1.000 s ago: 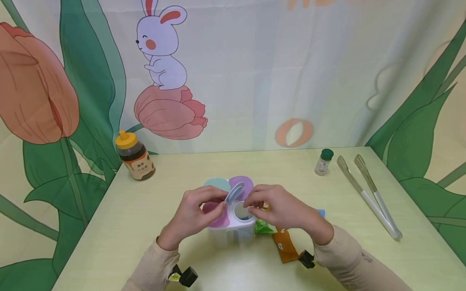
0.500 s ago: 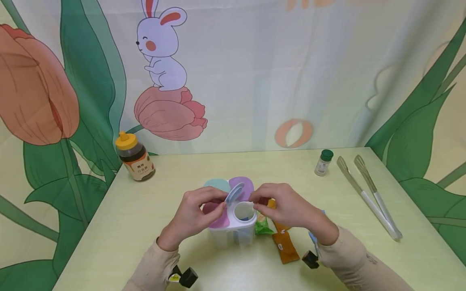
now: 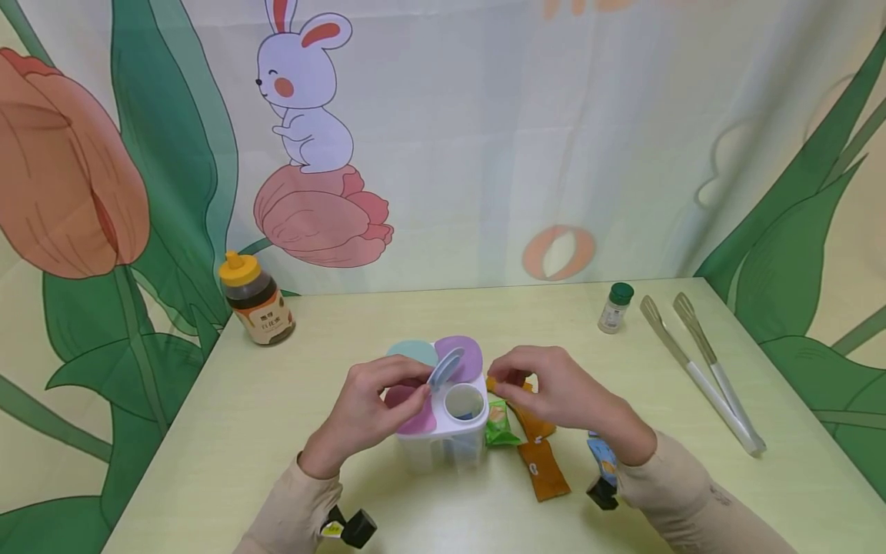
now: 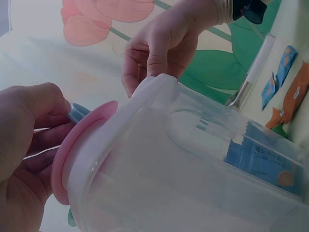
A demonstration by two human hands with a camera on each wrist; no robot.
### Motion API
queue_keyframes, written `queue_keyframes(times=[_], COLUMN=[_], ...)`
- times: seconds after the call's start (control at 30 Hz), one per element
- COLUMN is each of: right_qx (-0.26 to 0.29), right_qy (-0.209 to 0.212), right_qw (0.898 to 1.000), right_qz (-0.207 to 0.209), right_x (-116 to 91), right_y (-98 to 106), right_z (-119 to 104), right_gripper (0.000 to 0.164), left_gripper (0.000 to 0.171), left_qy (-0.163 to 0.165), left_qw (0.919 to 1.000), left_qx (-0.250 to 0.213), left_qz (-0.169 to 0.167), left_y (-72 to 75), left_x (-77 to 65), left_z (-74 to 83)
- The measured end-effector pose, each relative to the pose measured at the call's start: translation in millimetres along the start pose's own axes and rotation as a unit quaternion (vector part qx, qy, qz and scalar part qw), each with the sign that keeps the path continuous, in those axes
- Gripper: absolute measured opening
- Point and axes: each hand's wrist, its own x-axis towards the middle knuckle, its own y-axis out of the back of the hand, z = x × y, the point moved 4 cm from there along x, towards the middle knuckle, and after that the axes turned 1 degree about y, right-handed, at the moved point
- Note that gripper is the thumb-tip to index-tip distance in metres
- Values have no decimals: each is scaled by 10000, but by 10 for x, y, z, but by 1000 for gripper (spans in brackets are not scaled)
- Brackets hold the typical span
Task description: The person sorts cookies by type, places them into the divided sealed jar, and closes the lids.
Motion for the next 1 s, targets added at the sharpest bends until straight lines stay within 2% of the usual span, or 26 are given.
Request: queue_keyframes(times=[0.37, 1.0], right_qx=[-231, -528], right_qy=[-456, -849], right_qw=[9987, 9947], right_qz=[12, 244], right_x=[-94, -317], right_y=[36, 98], right_z=[93, 350], right_gripper=[17, 17], left_gripper=[19, 19], left_qy=[-17, 72], left_qw=[10000, 10000], left_qx=[8, -43], left_qz=[-5, -41], left_y=[3, -4], left_x=[-9, -1], left_z=[-1, -2])
